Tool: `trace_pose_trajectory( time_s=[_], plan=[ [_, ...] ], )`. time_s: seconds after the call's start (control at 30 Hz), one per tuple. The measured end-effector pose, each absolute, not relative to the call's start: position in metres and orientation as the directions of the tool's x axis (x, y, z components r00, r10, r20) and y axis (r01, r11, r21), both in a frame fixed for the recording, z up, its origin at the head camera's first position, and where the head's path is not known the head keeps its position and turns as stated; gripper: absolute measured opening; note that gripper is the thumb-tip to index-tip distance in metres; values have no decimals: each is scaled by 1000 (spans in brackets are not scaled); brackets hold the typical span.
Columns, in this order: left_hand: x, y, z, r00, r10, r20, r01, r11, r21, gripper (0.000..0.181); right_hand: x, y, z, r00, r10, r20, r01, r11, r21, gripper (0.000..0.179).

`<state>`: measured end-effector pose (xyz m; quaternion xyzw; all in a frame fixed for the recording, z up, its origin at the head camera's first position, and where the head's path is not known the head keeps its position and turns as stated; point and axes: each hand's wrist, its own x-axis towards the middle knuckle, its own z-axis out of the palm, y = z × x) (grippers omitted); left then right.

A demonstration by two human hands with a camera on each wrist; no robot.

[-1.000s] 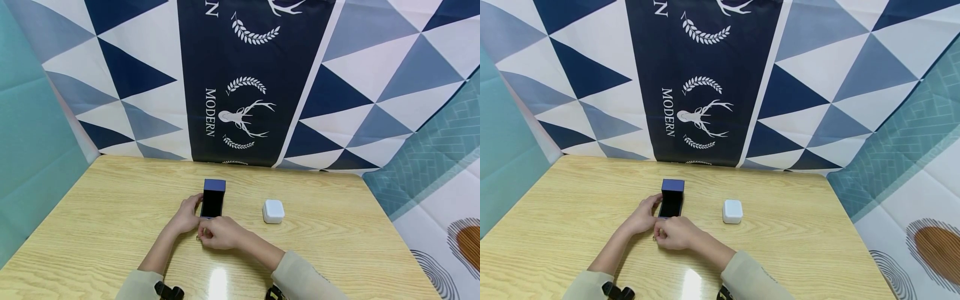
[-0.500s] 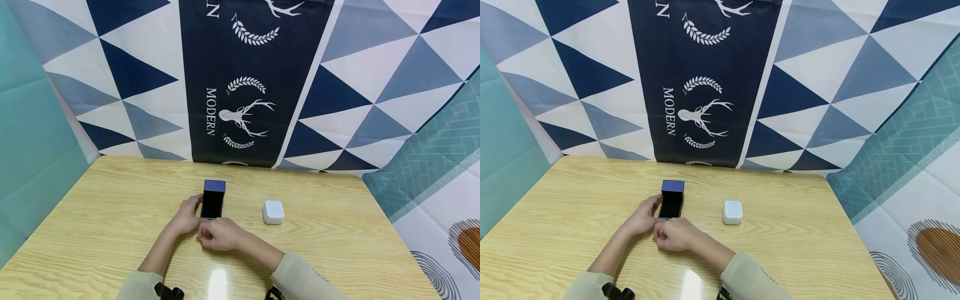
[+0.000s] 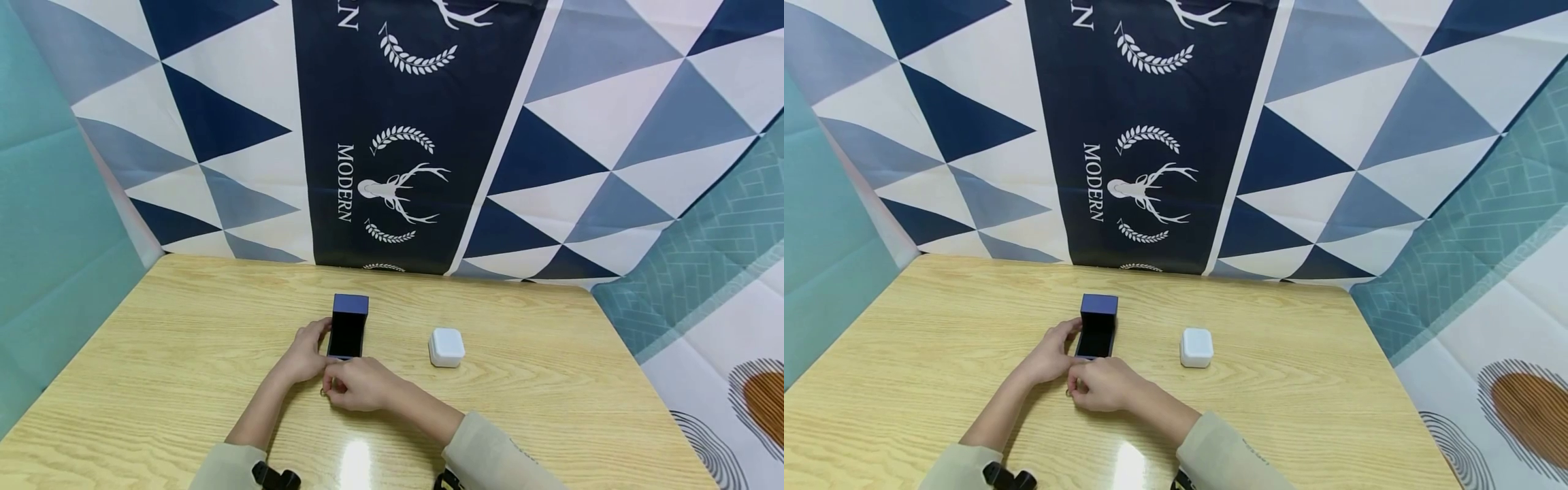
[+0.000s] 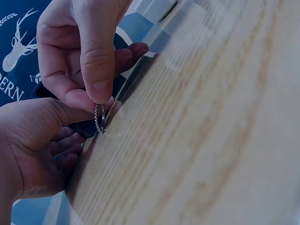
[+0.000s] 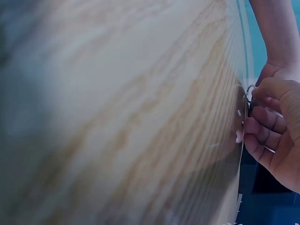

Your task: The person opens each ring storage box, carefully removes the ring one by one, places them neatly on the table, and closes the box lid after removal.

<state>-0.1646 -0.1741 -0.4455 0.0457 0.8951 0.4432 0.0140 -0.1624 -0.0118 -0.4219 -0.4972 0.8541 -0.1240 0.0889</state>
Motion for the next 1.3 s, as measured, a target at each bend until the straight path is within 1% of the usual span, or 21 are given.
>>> trace_pose_trajectory(
  time_s=[0.37, 0.73, 1.3],
  plan=[
    [-165, -175, -446, -995, 95, 6, 62, 596, 800, 78, -162, -12, -420, -493, -867, -72, -817, 489, -305, 6],
    [-164, -175, -447, -995, 95, -6, 50, 576, 816, 78, -160, -13, -419, -486, -871, -79, -821, 485, -302, 6],
    [-165, -174, -447, -996, 90, -5, 50, 593, 804, 79, -159, -13, -419, -481, -871, -97, -821, 486, -300, 7]
  ],
)
